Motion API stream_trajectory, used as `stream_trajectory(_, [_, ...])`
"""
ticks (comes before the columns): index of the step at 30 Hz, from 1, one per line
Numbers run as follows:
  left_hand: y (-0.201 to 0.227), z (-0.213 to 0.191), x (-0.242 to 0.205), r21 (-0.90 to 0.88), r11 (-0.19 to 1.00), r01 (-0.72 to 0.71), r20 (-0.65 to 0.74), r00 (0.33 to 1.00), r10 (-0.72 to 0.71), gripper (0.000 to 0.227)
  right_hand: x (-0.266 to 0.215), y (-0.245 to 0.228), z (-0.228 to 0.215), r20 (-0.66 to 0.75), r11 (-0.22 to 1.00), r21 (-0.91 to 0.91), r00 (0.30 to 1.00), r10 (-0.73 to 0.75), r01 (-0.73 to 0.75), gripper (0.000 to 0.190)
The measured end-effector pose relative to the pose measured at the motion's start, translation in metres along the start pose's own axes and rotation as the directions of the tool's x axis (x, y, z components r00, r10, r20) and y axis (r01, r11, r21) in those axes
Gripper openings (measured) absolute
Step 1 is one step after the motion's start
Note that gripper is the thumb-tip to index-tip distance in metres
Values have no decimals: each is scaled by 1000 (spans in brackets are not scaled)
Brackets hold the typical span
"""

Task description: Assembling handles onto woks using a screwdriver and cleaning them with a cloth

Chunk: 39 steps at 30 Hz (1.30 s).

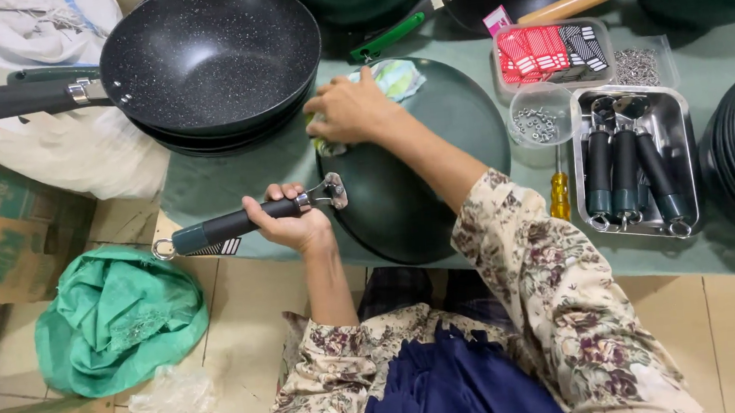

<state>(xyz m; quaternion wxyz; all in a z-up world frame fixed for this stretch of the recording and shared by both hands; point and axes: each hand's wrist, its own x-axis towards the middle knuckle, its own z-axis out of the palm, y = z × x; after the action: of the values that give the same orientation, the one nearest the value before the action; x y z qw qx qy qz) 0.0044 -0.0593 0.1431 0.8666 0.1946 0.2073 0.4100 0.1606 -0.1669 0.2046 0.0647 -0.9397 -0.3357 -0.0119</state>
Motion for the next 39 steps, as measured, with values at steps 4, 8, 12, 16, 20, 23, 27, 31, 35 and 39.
stream_trajectory(4, [23, 37, -23, -47, 999, 14, -172, 985, -22, 33, 2, 40, -71, 361, 959, 183, 922, 137, -215, 54])
stream_trajectory(8, [21, 25, -14, -72, 997, 34, -194, 980, -47, 33, -15, 95, -75, 384, 823, 437, 903, 195, -363, 57])
stream_trajectory(12, [19, 14, -6, -83, 996, 28, -224, 974, -46, 32, -44, 173, -17, 363, 590, 637, 868, 338, -496, 56])
stream_trajectory(16, [19, 9, -2, -73, 995, 72, -242, 966, -88, 37, -86, 180, -4, 499, 145, 740, 681, 536, -657, 50])
stream_trajectory(20, [17, 12, 3, -89, 992, 94, -243, 963, -113, 36, -100, 180, -12, 302, 12, 929, 778, 551, -369, 30])
stream_trajectory(23, [18, 15, 6, -123, 989, 78, -191, 976, -100, 30, -106, 179, -42, 200, 77, 948, 768, 609, -307, 18])
stream_trajectory(27, [25, 37, 6, -203, 978, 54, -90, 993, -73, 23, -117, 191, -83, -123, 417, 896, 815, 566, -154, 40])
stream_trajectory(31, [22, 46, 10, -193, 981, 27, -55, 998, -38, 26, -138, 189, -98, -400, 540, 836, 783, 477, 99, 58])
stream_trajectory(35, [10, 39, 21, -193, 981, 18, -80, 996, -34, 29, -166, 175, -86, -670, 652, 689, 623, 404, 318, 47])
stream_trajectory(39, [-3, 20, 28, -169, 984, 49, -165, 983, -78, 30, -194, 155, -51, -793, 738, 568, 480, 374, 364, 46])
